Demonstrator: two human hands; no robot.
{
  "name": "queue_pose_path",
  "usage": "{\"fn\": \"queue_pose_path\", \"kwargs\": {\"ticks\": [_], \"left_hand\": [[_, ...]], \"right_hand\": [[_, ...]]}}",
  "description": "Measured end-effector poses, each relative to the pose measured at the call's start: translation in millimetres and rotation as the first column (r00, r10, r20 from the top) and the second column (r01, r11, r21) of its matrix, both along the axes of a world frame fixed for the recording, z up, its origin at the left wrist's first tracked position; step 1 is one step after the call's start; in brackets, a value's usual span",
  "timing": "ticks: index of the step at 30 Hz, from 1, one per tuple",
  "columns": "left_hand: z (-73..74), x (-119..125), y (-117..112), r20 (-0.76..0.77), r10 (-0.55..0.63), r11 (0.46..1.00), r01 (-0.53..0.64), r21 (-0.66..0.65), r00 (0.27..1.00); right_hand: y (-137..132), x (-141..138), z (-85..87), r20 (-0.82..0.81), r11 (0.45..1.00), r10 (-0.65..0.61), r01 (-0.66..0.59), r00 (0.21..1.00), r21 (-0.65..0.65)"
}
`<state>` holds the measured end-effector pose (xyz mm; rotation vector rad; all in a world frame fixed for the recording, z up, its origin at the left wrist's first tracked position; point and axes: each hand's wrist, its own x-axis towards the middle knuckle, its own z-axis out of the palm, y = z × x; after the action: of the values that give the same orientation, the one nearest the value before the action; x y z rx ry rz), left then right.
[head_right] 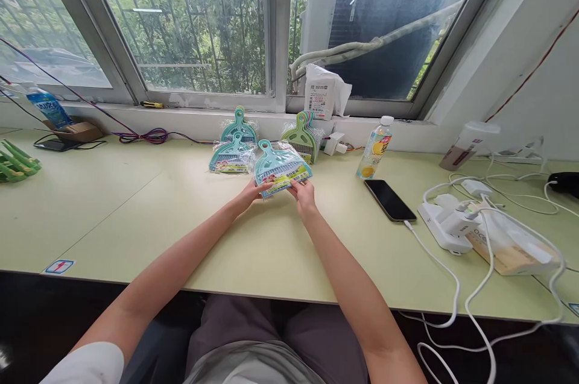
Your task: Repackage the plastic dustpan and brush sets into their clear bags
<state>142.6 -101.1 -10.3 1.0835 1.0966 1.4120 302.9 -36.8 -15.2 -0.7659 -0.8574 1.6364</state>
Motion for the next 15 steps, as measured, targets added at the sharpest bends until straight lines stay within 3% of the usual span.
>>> {"fn": "queue_pose_path", "kwargs": {"ticks": [5, 9, 12, 15], "left_hand": [[-0.1, 13.9, -5.7, -0.011, -0.087, 0.995, 0.086, -0.042, 0.996], [3.8, 17.7, -3.1, 0.104, -0.113, 0.993, 0.115, -0.014, 0.988], [5.8, 13.9, 1.4, 0.204, -0.022, 1.0, 0.023, -0.001, 0.979], [3.4, 10.1, 3.3, 0.137, 0.073, 0.997, -0.075, 0.004, 0.988]], "right_hand": [[-0.6, 2.0, 3.1, -0.032, 0.995, -0.101, 0.1, 0.994, -0.023], [-0.6, 2.9, 4.9, -0.057, 0.995, -0.094, 0.095, 0.994, 0.011], [-1.8, 1.6, 5.7, -0.051, 0.998, -0.057, 0.059, 0.997, 0.025], [-1.9, 0.5, 5.9, -0.043, 0.999, -0.004, 0.006, 0.999, 0.045]]}}
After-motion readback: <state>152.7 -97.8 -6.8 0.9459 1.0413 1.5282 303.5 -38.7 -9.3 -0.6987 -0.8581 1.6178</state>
